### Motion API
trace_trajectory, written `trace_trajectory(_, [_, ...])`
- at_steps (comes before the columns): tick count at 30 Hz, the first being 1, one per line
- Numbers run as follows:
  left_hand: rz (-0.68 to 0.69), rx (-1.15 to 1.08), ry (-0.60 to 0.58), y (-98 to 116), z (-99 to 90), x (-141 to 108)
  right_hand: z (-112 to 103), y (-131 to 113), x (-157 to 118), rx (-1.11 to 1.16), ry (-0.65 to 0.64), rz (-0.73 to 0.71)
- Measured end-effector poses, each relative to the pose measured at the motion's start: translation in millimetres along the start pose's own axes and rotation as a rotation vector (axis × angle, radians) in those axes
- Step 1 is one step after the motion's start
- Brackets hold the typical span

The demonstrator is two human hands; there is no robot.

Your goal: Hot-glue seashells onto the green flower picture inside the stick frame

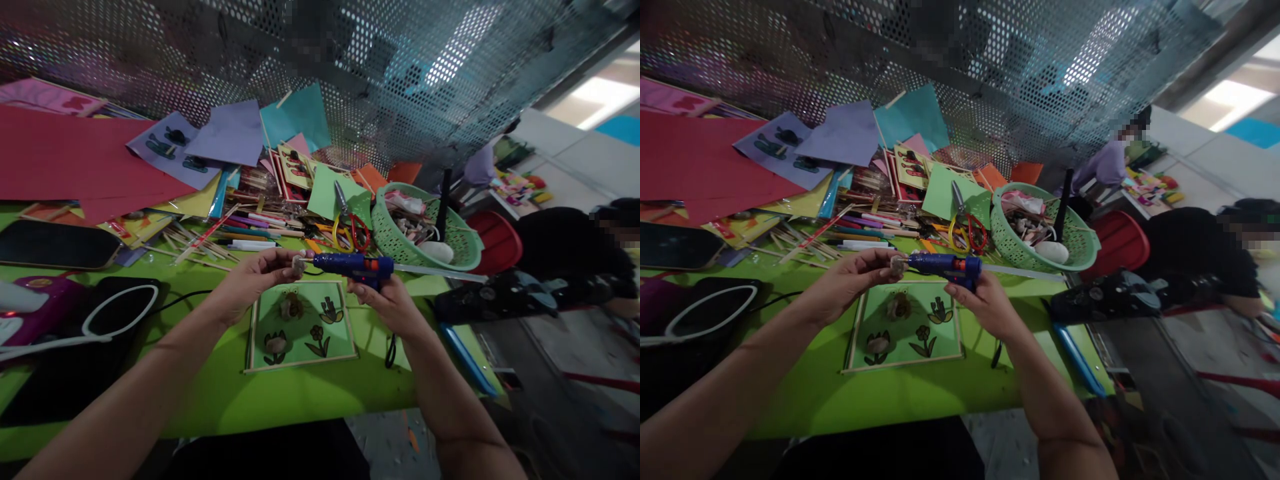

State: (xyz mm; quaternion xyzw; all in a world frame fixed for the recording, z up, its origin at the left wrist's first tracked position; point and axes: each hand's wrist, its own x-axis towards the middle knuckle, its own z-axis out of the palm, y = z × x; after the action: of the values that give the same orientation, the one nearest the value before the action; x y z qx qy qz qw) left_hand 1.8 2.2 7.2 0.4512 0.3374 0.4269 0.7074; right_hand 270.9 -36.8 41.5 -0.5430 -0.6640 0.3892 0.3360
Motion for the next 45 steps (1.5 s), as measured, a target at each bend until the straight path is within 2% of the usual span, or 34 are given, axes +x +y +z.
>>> trace_trajectory(21, [-0.001,0.051,-0.008,3.1,2.1,-1.3,0.5,-4.0,-0.6,0.011,0.010,0.003])
trace_trajectory(40, [0.007,-0.161,0.051,-5.9,-3.1,1.6,-1.3,-7.0,-1.1,-0.035,-0.035,-0.047])
trace_trajectory(45, [-0.006,-0.219,0.081,-2.5,-0.8,0.8,-2.4,-3.3,-2.3,-0.025,-0.022,-0.001])
